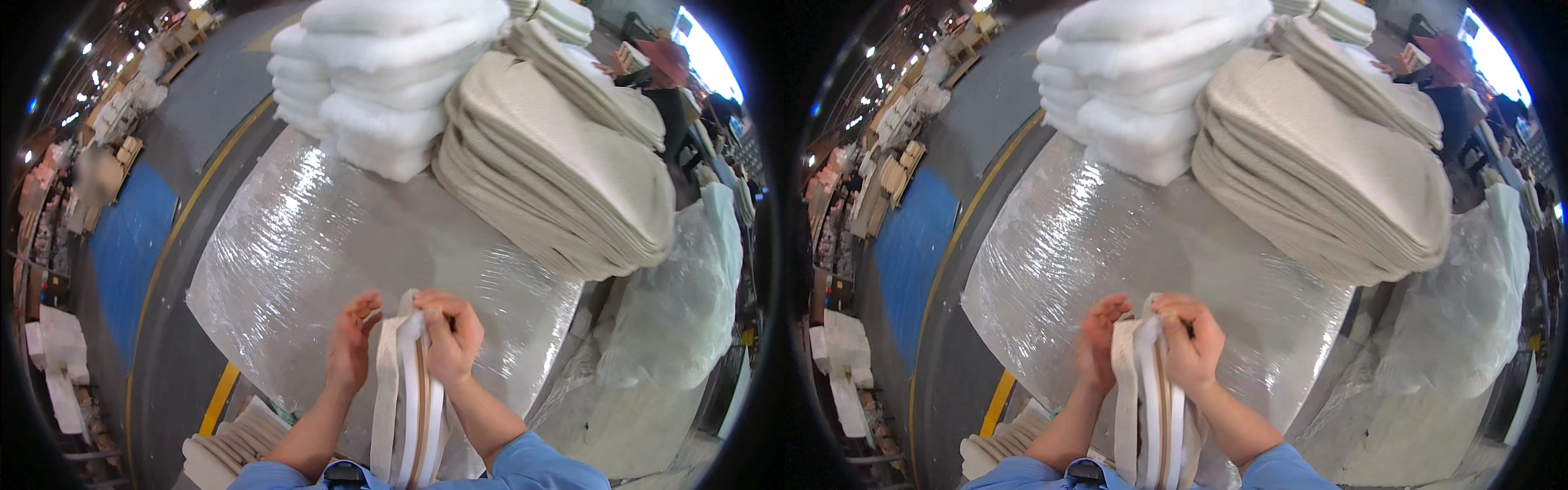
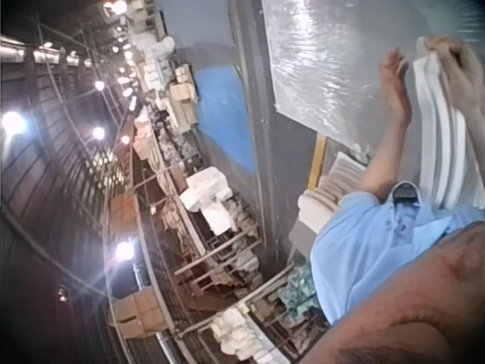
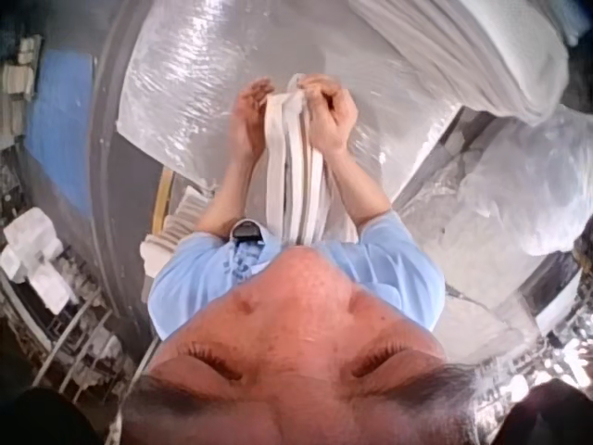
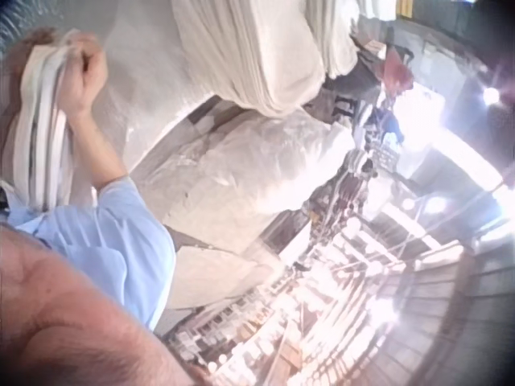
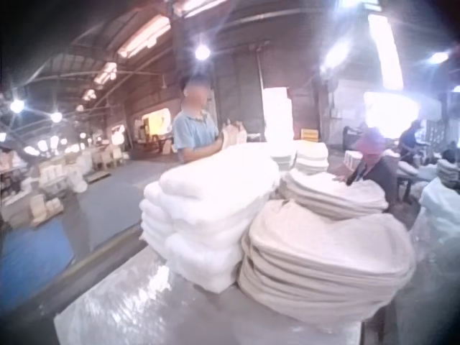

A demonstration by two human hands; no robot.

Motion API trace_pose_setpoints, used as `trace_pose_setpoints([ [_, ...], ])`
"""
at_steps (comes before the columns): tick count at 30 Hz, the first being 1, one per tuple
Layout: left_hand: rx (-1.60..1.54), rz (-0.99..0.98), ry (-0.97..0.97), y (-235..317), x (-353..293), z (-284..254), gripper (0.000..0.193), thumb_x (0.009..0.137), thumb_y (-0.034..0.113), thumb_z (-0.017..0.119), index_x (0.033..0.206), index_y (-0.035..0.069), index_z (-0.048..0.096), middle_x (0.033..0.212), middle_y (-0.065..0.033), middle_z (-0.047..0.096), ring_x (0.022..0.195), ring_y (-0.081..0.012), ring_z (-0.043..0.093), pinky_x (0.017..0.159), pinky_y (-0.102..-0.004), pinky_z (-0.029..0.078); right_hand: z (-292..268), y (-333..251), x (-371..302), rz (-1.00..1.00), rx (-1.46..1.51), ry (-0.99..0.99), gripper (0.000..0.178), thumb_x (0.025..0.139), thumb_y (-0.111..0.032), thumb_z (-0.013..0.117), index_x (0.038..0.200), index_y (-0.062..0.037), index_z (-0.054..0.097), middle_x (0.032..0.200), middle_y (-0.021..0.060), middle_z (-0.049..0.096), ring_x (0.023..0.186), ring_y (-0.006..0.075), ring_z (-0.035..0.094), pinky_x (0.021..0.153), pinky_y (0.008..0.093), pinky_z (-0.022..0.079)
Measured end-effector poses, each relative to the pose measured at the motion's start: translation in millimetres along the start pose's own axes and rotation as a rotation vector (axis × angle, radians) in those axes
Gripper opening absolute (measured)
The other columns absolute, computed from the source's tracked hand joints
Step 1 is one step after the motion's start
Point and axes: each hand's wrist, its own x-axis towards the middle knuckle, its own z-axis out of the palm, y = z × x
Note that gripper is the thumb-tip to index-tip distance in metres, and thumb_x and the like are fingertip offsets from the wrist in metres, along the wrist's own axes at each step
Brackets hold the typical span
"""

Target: The person folds beige and white cushion covers on a plastic-covered table in a factory setting. They repeatedly pick up covers, fold them, and place them into stacks. Other workers are visible in the background performing similar tasks.

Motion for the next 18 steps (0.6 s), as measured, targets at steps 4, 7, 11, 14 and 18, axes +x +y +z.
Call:
trace_pose_setpoints([
  [4, 0.142, -0.482, -0.081, -46.1, -6.7, -48.4, 0.056, 0.114, 0.048, 0.055, 0.154, 0.010, 0.051, 0.144, -0.0102, 0.066, 0.126, -0.0210, 0.064, 0.108, -0.0423, 0.051, -28.5, -48.5, 6.4, -0.060, 0.177, 0.076, 0.008, 0.108, -0.008, 0.066, 0.106, -0.0001, 0.066, 0.113, 0.0140, 0.073, 0.112, 0.0255, 0.067, 0.104, 0.0407, 0.052],
  [7, -0.152, -0.816, -0.483, -47.2, -6.9, -32.7, 0.079, 0.102, 0.064, 0.066, 0.160, 0.014, 0.048, 0.148, -0.0100, 0.065, 0.131, -0.0212, 0.063, 0.113, -0.0430, 0.049, -57.2, -104.4, 1.5, -0.227, 0.232, 0.104, 0.010, 0.109, -0.011, 0.065, 0.108, -0.0014, 0.065, 0.111, 0.0144, 0.072, 0.112, 0.0267, 0.066, 0.105, 0.0433, 0.051],
  [11, 0.075, -0.810, -0.701, -46.0, -10.6, -16.6, 0.096, 0.083, 0.061, 0.088, 0.153, 0.006, 0.054, 0.135, -0.0102, 0.073, 0.120, -0.0264, 0.072, 0.105, -0.0437, 0.057, -68.1, -180.6, -22.0, -0.388, 0.322, 0.051, 0.009, 0.109, -0.010, 0.064, 0.108, -0.0014, 0.065, 0.112, 0.0155, 0.073, 0.112, 0.0299, 0.068, 0.104, 0.0458, 0.053],
  [14, 0.160, -0.643, -0.711, 10.1, -2.0, -26.2, 0.081, 0.077, 0.036, 0.097, 0.140, -0.003, 0.064, 0.126, -0.0101, 0.075, 0.112, -0.0256, 0.074, 0.093, -0.0424, 0.062, -115.3, -218.3, -46.5, -0.435, 0.302, 0.101, 0.010, 0.110, -0.010, 0.062, 0.114, -0.0023, 0.067, 0.118, 0.0149, 0.074, 0.113, 0.0277, 0.070, 0.105, 0.0450, 0.054],
  [18, 0.588, -0.302, -0.554, 145.8, -78.5, 72.6, 0.067, 0.063, 0.012, 0.100, 0.122, -0.004, 0.073, 0.114, -0.0075, 0.078, 0.101, -0.0225, 0.075, 0.091, -0.0371, 0.060, -162.7, -260.0, -114.8, -0.087, 0.414, 0.383, 0.027, 0.115, -0.022, 0.055, 0.134, -0.0050, 0.064, 0.126, 0.0085, 0.072, 0.113, 0.0160, 0.069, 0.103, 0.0389, 0.054],
])
